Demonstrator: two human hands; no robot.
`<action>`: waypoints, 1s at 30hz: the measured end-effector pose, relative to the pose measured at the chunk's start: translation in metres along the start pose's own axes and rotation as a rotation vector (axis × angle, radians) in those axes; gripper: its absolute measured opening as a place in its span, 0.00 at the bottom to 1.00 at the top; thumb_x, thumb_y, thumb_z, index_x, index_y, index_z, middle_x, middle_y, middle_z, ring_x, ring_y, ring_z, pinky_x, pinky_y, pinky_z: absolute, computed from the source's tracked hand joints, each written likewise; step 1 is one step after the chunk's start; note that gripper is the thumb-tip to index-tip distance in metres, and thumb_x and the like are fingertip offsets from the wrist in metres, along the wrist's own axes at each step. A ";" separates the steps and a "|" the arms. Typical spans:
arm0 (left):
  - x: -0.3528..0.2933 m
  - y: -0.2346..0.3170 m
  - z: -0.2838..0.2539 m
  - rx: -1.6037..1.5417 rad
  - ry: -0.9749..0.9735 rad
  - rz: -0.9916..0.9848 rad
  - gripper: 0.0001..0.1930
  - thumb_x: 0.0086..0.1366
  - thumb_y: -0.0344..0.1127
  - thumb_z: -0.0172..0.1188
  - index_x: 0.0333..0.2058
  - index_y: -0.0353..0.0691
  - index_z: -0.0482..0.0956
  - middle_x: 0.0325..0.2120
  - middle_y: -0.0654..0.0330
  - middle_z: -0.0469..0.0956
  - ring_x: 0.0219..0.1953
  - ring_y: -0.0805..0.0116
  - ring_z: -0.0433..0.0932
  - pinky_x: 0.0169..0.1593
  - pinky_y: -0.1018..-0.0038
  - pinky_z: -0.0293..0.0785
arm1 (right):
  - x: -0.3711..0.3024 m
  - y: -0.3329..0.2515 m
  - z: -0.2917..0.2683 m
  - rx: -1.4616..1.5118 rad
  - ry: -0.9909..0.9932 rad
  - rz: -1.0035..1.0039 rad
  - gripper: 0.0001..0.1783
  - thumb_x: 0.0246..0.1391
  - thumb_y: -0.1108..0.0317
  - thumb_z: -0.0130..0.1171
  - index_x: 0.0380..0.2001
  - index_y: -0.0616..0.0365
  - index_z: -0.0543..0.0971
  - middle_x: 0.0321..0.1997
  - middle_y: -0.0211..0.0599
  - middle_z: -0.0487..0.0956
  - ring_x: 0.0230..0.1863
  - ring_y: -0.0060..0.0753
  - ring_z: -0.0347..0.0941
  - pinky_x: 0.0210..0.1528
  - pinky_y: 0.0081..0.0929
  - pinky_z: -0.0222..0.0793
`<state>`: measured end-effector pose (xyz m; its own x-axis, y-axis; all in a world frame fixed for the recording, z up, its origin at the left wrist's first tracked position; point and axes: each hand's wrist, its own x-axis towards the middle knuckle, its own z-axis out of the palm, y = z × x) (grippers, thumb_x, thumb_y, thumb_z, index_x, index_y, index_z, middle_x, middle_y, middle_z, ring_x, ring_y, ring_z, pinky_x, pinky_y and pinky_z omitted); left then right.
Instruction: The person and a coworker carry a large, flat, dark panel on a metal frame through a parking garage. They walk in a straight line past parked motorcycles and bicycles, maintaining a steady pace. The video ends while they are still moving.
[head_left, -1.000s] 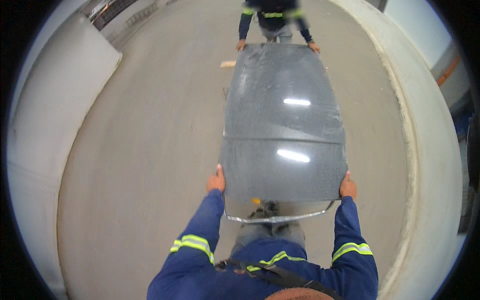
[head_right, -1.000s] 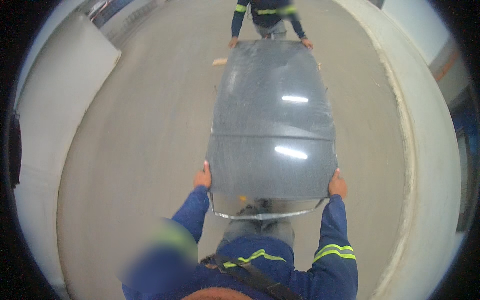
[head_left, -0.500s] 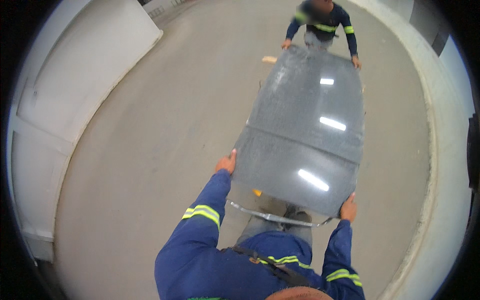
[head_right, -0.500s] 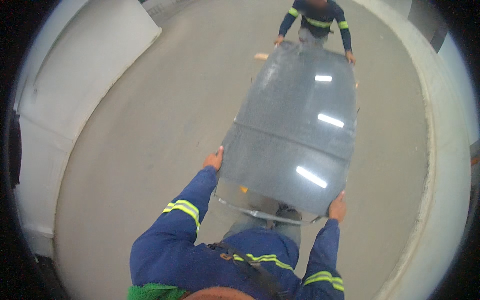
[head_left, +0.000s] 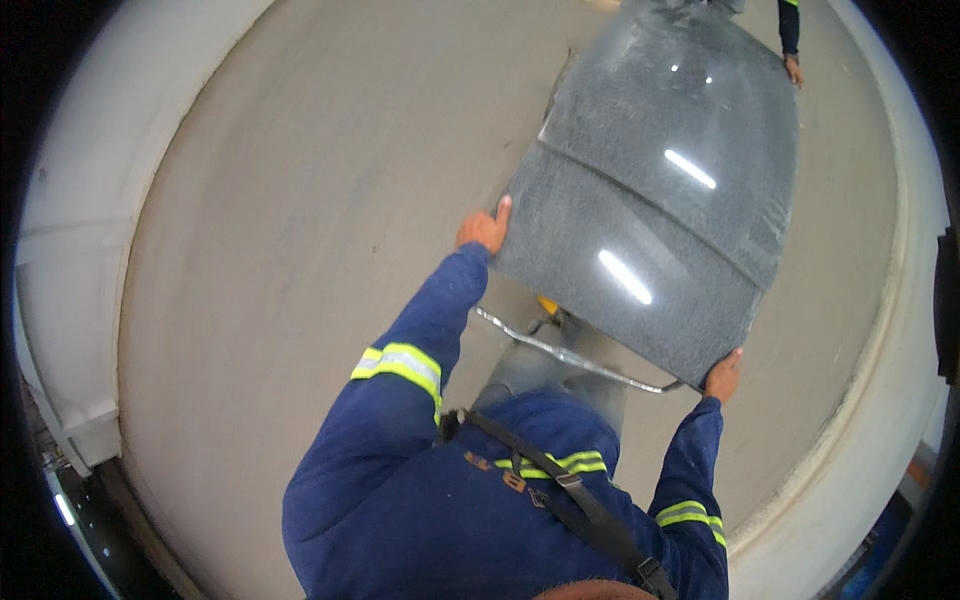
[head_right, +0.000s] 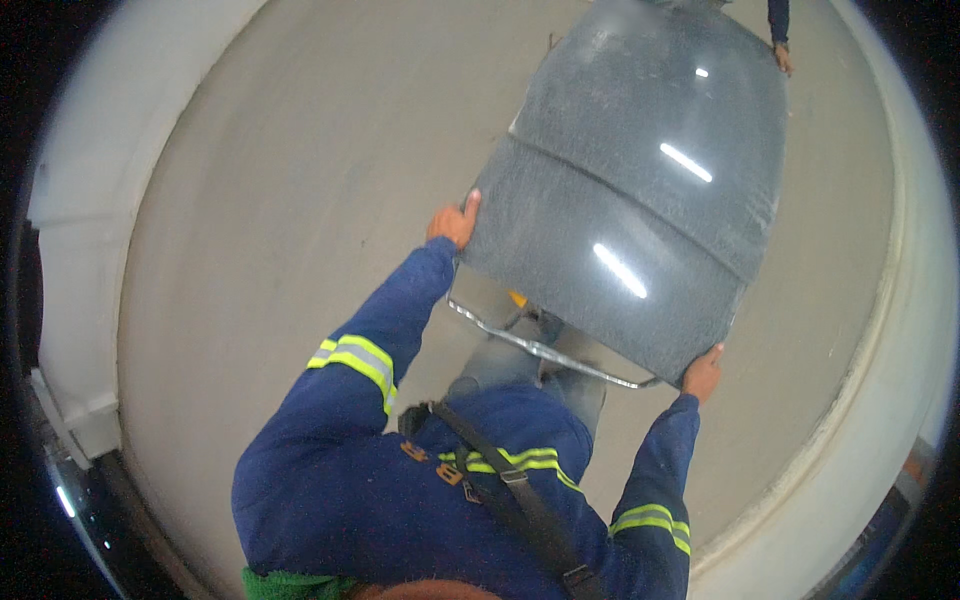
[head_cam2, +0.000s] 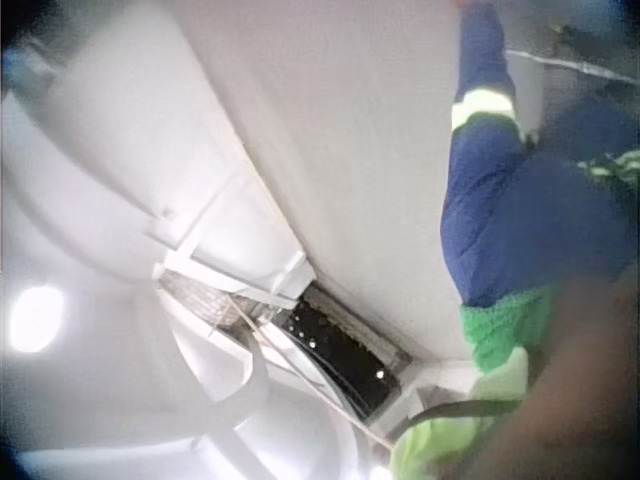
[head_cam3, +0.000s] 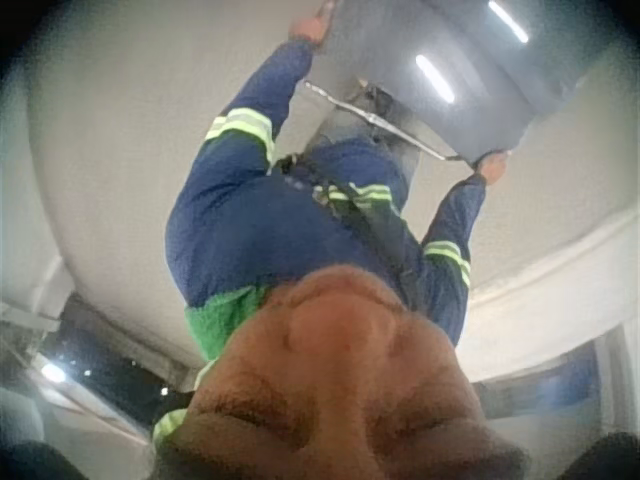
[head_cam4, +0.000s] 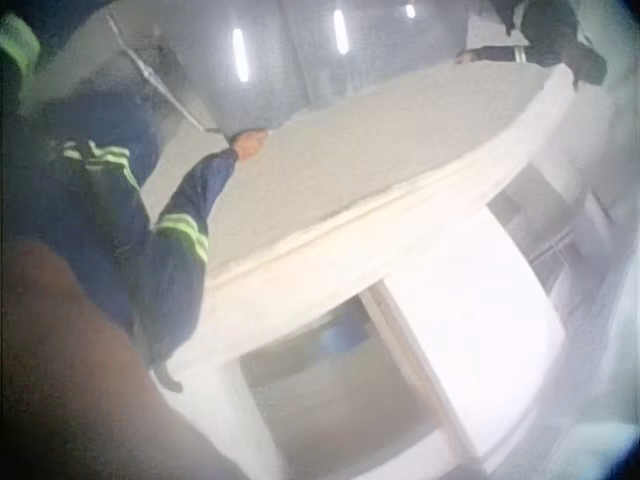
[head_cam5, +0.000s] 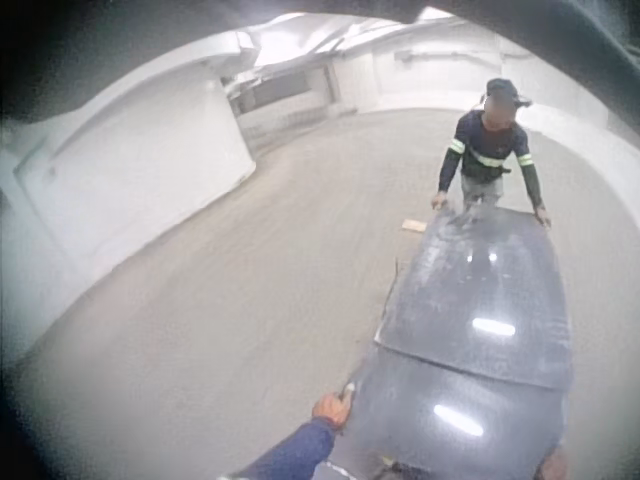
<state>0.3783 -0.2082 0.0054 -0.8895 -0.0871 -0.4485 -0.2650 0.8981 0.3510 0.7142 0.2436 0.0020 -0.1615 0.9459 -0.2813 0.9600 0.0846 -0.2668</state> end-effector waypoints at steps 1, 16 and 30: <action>-0.007 -0.003 0.008 0.000 -0.003 -0.023 0.50 0.61 0.75 0.34 0.42 0.23 0.79 0.42 0.32 0.76 0.49 0.39 0.75 0.54 0.54 0.68 | 0.002 0.004 -0.002 -0.009 -0.006 -0.001 0.50 0.61 0.32 0.27 0.41 0.74 0.79 0.45 0.66 0.77 0.50 0.68 0.71 0.52 0.51 0.65; 0.007 0.038 0.031 -0.042 0.080 -0.017 0.48 0.61 0.75 0.35 0.51 0.29 0.75 0.49 0.36 0.74 0.55 0.41 0.72 0.58 0.55 0.65 | 0.040 -0.024 -0.005 -0.026 -0.043 0.008 0.45 0.63 0.35 0.28 0.39 0.69 0.81 0.42 0.63 0.79 0.46 0.64 0.75 0.47 0.51 0.68; 0.002 0.026 0.048 -0.036 0.060 -0.071 0.51 0.61 0.76 0.32 0.44 0.22 0.77 0.44 0.31 0.75 0.51 0.38 0.73 0.55 0.52 0.67 | 0.033 -0.014 -0.032 -0.018 -0.018 0.028 0.45 0.62 0.33 0.28 0.41 0.67 0.80 0.45 0.61 0.78 0.49 0.62 0.74 0.50 0.51 0.68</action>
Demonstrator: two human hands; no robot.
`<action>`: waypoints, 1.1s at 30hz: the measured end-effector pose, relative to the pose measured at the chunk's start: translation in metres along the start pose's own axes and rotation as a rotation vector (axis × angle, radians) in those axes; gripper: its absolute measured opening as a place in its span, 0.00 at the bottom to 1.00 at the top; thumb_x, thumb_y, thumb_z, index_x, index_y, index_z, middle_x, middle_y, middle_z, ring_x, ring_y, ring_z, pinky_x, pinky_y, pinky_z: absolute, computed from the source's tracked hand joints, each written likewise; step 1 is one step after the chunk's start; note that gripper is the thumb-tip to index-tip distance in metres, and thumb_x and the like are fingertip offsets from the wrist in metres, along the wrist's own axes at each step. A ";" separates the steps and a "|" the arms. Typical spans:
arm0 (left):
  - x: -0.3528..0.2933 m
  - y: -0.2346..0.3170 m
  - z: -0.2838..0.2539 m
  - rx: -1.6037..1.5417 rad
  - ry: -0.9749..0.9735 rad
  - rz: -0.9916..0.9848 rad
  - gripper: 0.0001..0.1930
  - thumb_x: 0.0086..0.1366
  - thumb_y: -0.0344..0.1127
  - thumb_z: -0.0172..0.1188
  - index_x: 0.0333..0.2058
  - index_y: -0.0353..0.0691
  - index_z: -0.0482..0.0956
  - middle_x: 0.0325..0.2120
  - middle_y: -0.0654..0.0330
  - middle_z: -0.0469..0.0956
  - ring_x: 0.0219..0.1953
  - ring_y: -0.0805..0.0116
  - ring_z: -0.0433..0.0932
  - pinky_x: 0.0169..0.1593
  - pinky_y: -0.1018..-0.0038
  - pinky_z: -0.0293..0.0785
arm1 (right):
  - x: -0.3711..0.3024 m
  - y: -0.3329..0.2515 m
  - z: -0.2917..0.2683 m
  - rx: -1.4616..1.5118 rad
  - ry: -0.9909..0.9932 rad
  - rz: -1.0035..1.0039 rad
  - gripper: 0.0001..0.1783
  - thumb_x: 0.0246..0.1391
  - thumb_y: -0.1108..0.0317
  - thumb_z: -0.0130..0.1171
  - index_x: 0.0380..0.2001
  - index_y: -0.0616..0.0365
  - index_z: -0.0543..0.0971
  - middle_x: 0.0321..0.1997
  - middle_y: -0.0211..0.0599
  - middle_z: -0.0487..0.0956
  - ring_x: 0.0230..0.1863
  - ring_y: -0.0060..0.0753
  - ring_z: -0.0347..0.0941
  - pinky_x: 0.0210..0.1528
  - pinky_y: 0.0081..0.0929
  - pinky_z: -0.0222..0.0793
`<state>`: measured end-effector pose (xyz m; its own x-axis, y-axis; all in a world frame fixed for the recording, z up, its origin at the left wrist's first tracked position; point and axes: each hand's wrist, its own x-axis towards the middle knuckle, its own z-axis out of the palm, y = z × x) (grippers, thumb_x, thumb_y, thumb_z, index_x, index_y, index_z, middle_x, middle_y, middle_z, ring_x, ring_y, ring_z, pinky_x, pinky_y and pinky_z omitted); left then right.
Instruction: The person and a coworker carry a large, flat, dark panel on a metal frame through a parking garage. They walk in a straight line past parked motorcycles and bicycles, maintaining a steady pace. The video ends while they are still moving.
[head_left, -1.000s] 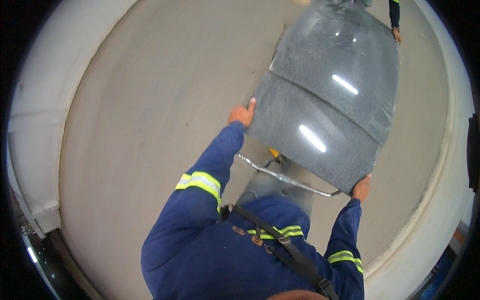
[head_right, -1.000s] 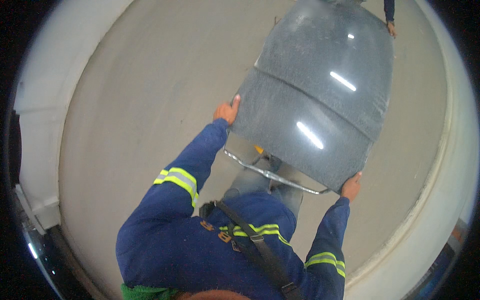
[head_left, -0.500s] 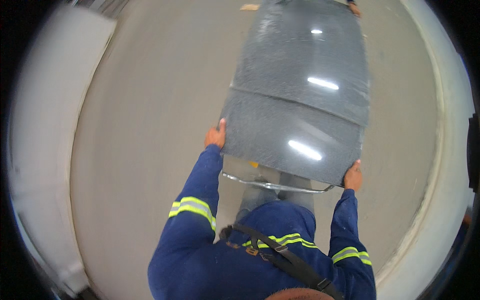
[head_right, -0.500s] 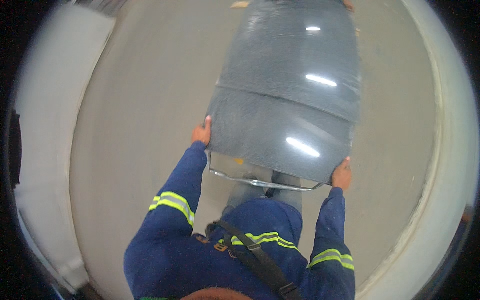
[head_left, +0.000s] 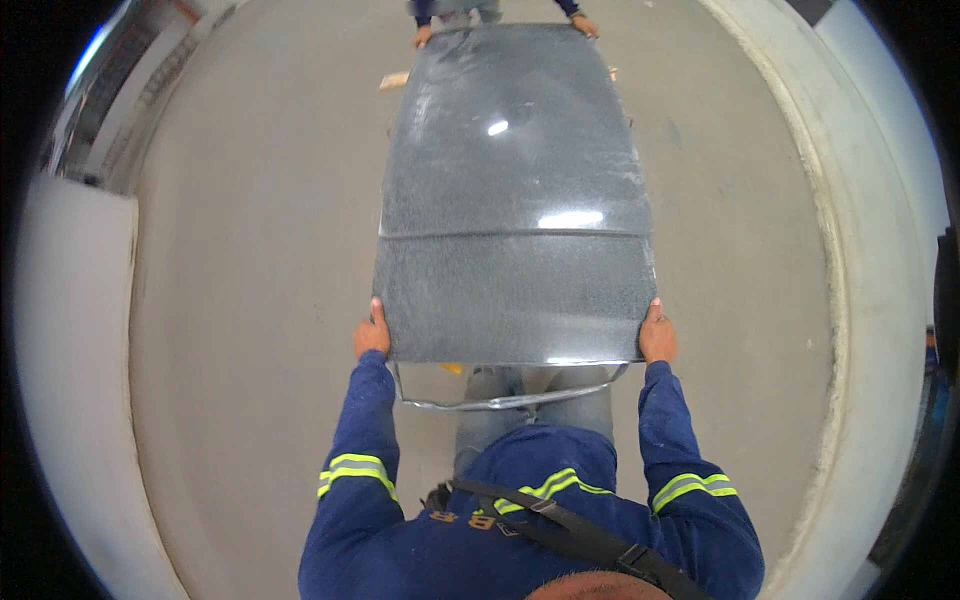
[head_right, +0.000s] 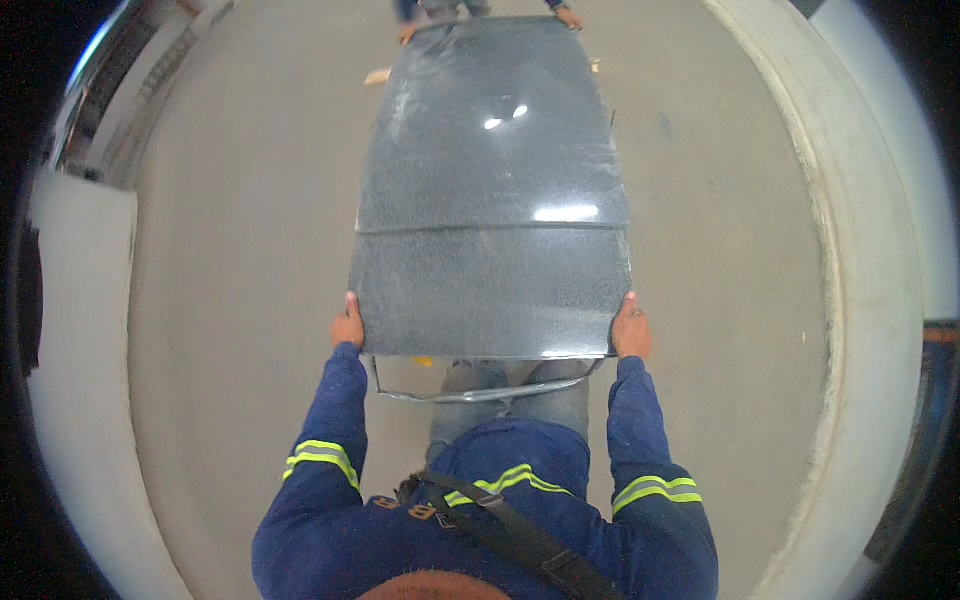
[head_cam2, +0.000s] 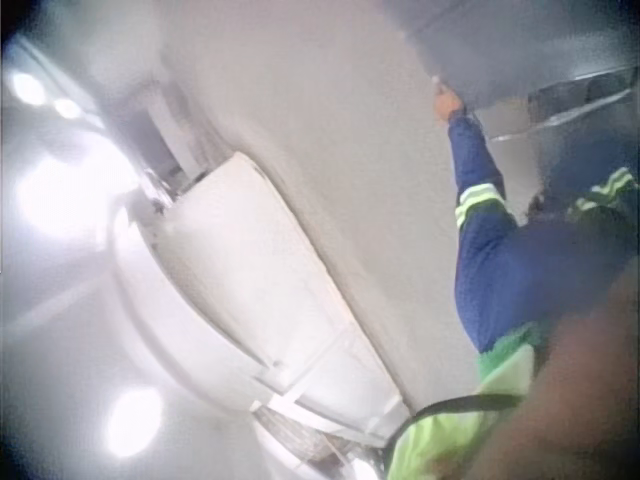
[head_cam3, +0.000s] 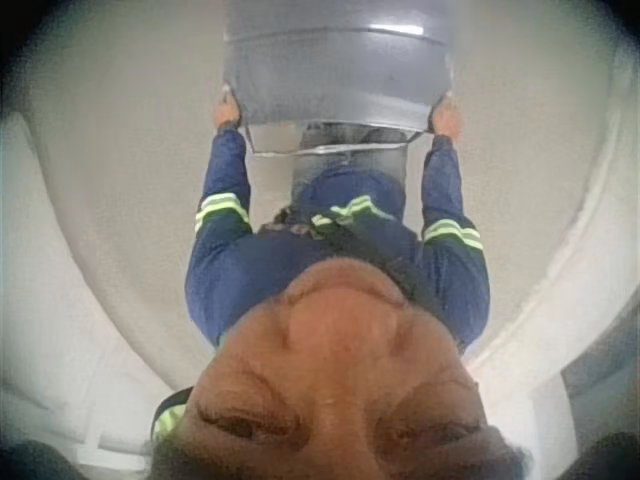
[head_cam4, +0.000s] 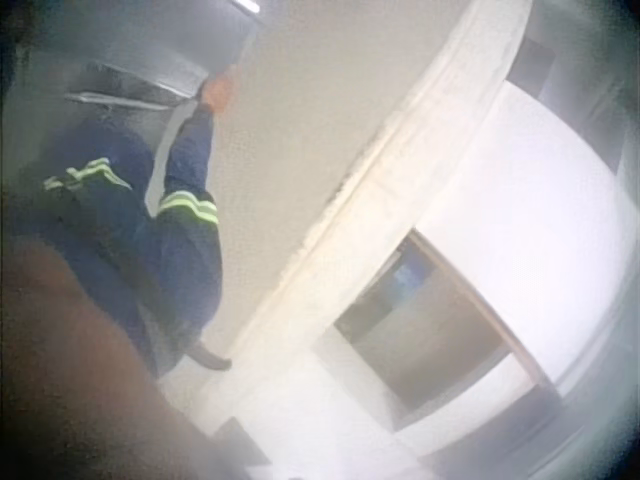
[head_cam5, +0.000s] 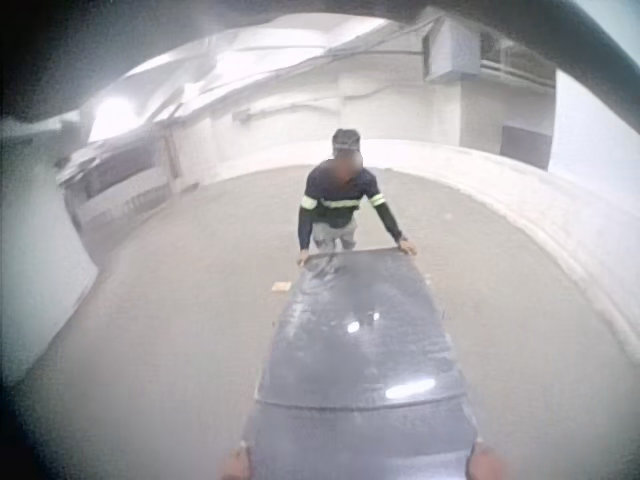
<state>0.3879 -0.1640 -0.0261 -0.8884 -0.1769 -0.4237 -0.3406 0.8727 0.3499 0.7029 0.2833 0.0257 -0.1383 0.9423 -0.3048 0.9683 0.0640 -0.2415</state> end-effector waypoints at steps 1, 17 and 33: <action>0.000 0.001 0.007 0.003 0.049 0.016 0.51 0.62 0.76 0.32 0.44 0.23 0.78 0.43 0.31 0.76 0.51 0.37 0.74 0.54 0.52 0.67 | 0.007 -0.005 -0.004 0.022 -0.017 -0.019 0.45 0.62 0.34 0.28 0.41 0.67 0.80 0.45 0.61 0.78 0.49 0.62 0.74 0.50 0.51 0.68; -0.024 -0.054 0.060 -0.071 0.020 -0.022 0.50 0.63 0.74 0.32 0.46 0.23 0.76 0.45 0.32 0.75 0.51 0.37 0.73 0.55 0.54 0.67 | 0.039 0.015 0.035 0.028 0.053 -0.103 0.43 0.62 0.35 0.29 0.42 0.65 0.80 0.47 0.59 0.78 0.50 0.61 0.74 0.53 0.50 0.67; -0.035 -0.037 0.022 0.048 0.037 -0.051 0.47 0.64 0.73 0.31 0.48 0.28 0.77 0.44 0.36 0.77 0.50 0.40 0.75 0.53 0.53 0.68 | 0.024 -0.005 0.003 0.038 -0.080 -0.043 0.44 0.62 0.34 0.27 0.45 0.65 0.79 0.47 0.60 0.78 0.51 0.63 0.73 0.54 0.51 0.66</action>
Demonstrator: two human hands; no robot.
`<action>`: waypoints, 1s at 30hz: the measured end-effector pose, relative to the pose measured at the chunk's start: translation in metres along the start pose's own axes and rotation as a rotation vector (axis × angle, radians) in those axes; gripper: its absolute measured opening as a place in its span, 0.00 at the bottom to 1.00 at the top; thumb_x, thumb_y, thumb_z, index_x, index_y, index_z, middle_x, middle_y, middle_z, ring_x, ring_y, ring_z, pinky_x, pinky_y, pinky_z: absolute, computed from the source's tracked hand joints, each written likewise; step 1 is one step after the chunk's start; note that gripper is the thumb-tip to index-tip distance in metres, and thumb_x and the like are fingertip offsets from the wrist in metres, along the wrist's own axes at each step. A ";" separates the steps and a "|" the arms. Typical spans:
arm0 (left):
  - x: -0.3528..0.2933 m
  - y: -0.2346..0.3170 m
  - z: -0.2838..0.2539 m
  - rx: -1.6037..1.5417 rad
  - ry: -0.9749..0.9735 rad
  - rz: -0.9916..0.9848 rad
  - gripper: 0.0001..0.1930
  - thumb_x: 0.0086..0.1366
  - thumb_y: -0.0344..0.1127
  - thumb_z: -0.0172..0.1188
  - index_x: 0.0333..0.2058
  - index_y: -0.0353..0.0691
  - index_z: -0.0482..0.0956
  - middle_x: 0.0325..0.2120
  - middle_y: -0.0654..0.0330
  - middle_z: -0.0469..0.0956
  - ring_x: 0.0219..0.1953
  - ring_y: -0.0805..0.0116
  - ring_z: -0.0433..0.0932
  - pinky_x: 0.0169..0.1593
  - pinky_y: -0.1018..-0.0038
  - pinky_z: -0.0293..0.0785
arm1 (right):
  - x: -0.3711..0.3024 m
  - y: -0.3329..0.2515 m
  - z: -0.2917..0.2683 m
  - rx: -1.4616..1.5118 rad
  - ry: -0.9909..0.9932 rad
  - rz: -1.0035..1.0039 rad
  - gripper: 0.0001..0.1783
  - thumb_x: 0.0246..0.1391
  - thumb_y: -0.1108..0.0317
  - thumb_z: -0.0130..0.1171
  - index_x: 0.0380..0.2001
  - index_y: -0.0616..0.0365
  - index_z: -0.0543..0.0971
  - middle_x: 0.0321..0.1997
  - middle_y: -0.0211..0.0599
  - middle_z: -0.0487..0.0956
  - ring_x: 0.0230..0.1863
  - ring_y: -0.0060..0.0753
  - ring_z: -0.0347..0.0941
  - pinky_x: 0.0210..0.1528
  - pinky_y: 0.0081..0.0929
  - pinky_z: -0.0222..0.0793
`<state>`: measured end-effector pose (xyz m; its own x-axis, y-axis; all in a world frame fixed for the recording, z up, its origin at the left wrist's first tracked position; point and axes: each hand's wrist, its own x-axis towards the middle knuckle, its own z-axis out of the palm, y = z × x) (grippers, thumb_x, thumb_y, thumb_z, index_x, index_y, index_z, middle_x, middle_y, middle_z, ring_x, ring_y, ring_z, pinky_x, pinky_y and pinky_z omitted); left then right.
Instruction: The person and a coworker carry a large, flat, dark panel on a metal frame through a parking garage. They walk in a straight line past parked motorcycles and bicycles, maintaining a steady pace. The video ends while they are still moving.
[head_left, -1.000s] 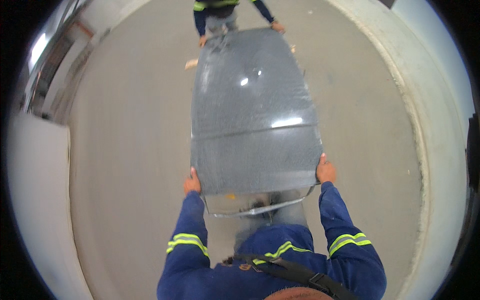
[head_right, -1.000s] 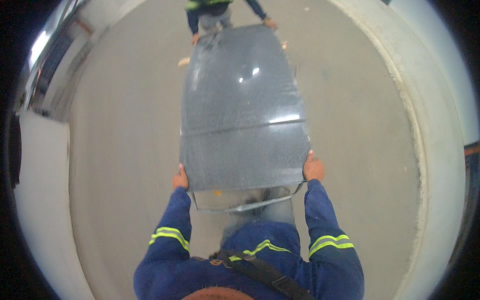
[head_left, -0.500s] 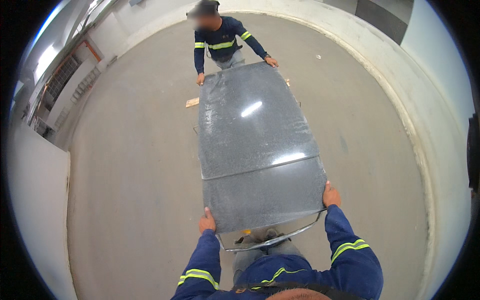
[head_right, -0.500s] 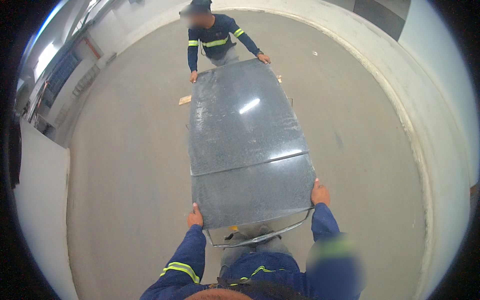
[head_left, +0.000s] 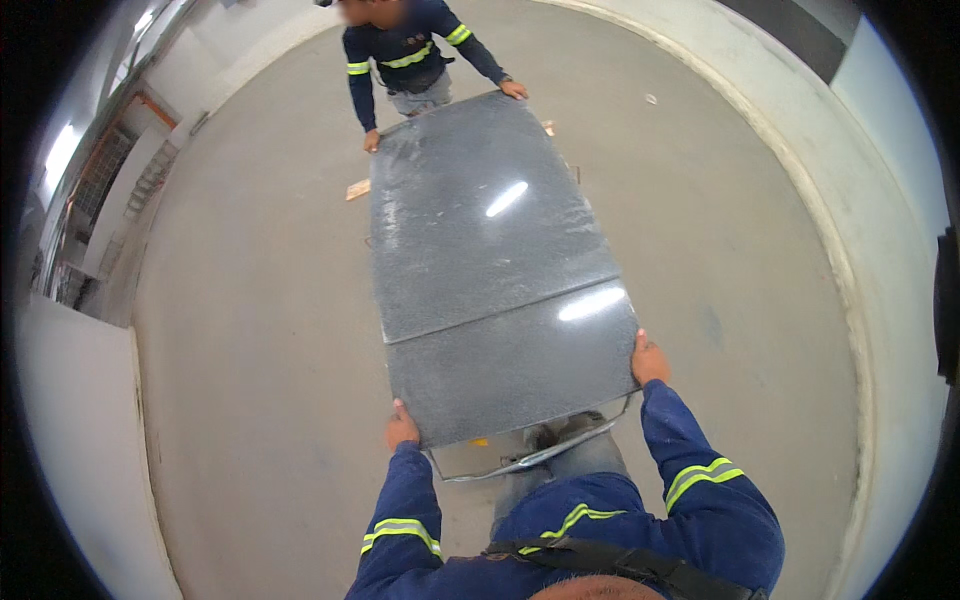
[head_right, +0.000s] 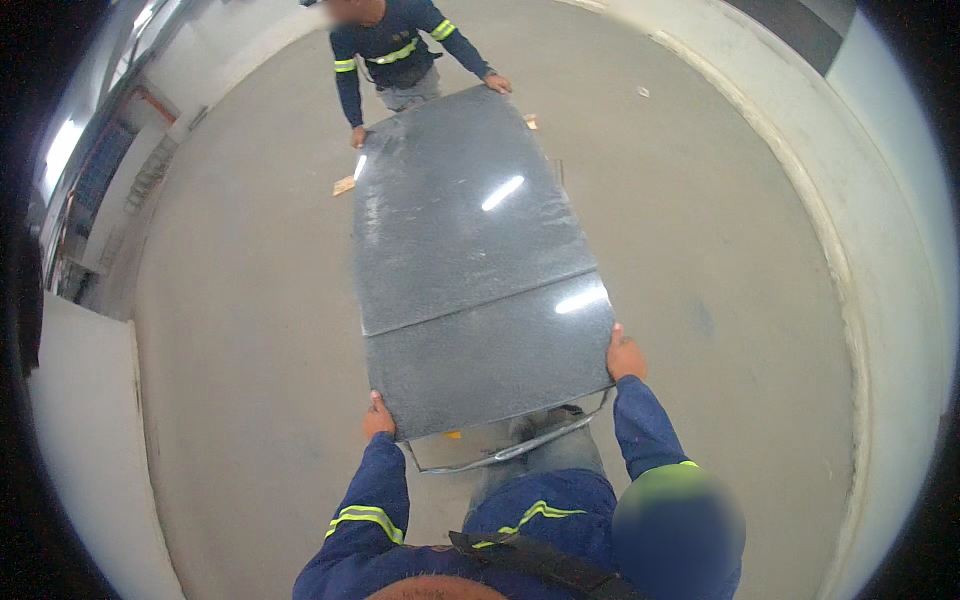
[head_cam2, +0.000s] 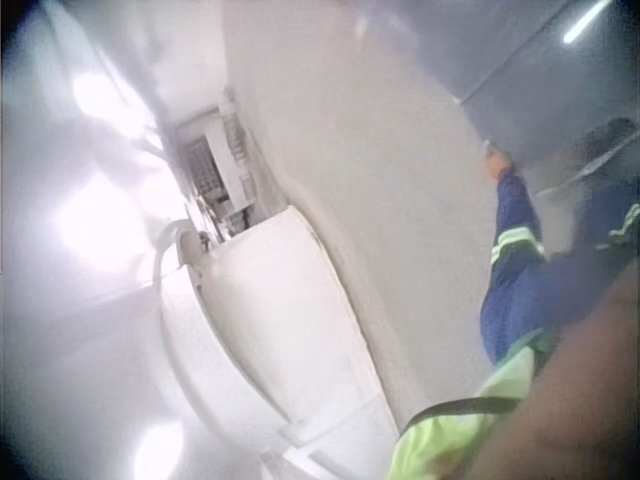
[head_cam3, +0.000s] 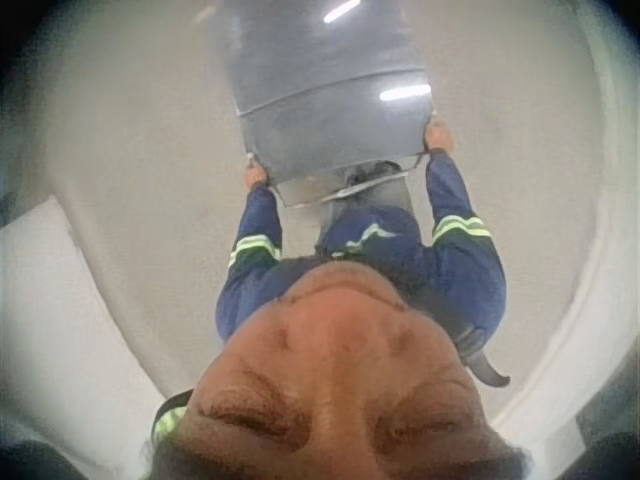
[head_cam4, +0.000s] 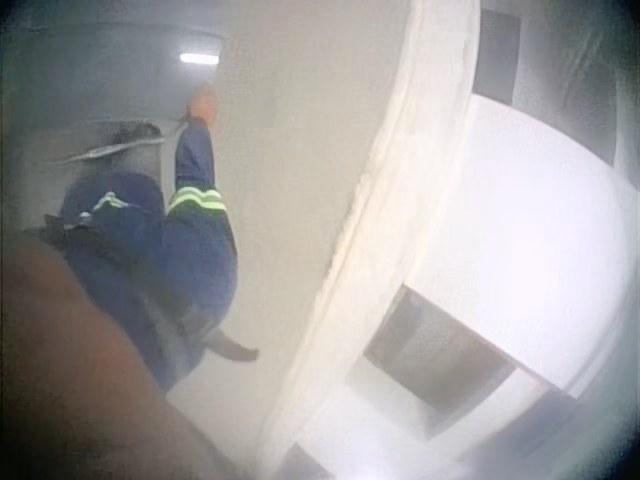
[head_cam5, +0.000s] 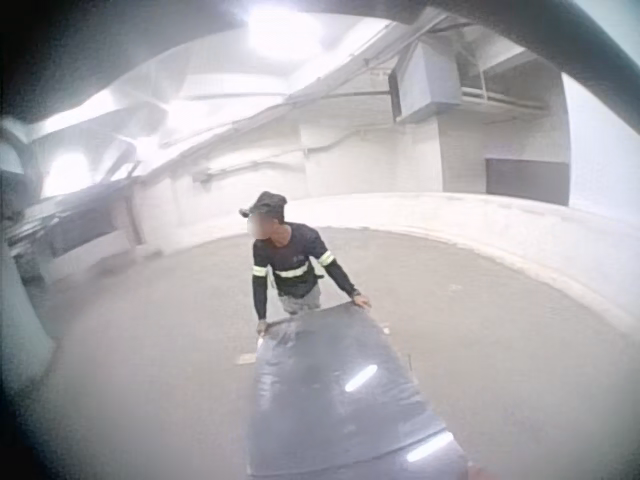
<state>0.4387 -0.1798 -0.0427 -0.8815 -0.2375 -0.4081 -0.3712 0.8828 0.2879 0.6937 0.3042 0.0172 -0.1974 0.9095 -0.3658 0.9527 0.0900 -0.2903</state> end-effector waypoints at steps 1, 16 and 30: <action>0.002 0.002 -0.001 -0.020 0.002 0.019 0.47 0.64 0.72 0.31 0.48 0.29 0.77 0.44 0.37 0.77 0.50 0.41 0.75 0.53 0.53 0.68 | 0.004 0.002 0.003 0.020 0.011 -0.025 0.44 0.62 0.34 0.27 0.45 0.65 0.79 0.47 0.60 0.78 0.52 0.62 0.73 0.54 0.51 0.66; 0.004 -0.026 -0.017 -0.158 -0.042 0.051 0.49 0.60 0.77 0.31 0.50 0.33 0.76 0.48 0.38 0.75 0.53 0.42 0.74 0.55 0.54 0.68 | 0.003 0.015 0.021 0.082 0.027 -0.198 0.52 0.61 0.31 0.24 0.42 0.75 0.78 0.47 0.68 0.76 0.52 0.66 0.71 0.54 0.52 0.63; 0.009 -0.047 -0.010 -0.206 -0.161 -0.002 0.50 0.60 0.77 0.32 0.53 0.30 0.73 0.51 0.35 0.72 0.55 0.40 0.71 0.60 0.53 0.64 | 0.000 0.008 0.045 -0.066 0.007 -0.036 0.50 0.61 0.31 0.26 0.46 0.74 0.76 0.51 0.65 0.75 0.55 0.65 0.69 0.56 0.48 0.63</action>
<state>0.4452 -0.2274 -0.0510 -0.8288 -0.1574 -0.5370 -0.4396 0.7770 0.4506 0.6909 0.2866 -0.0248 -0.2307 0.9079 -0.3501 0.9581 0.1491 -0.2446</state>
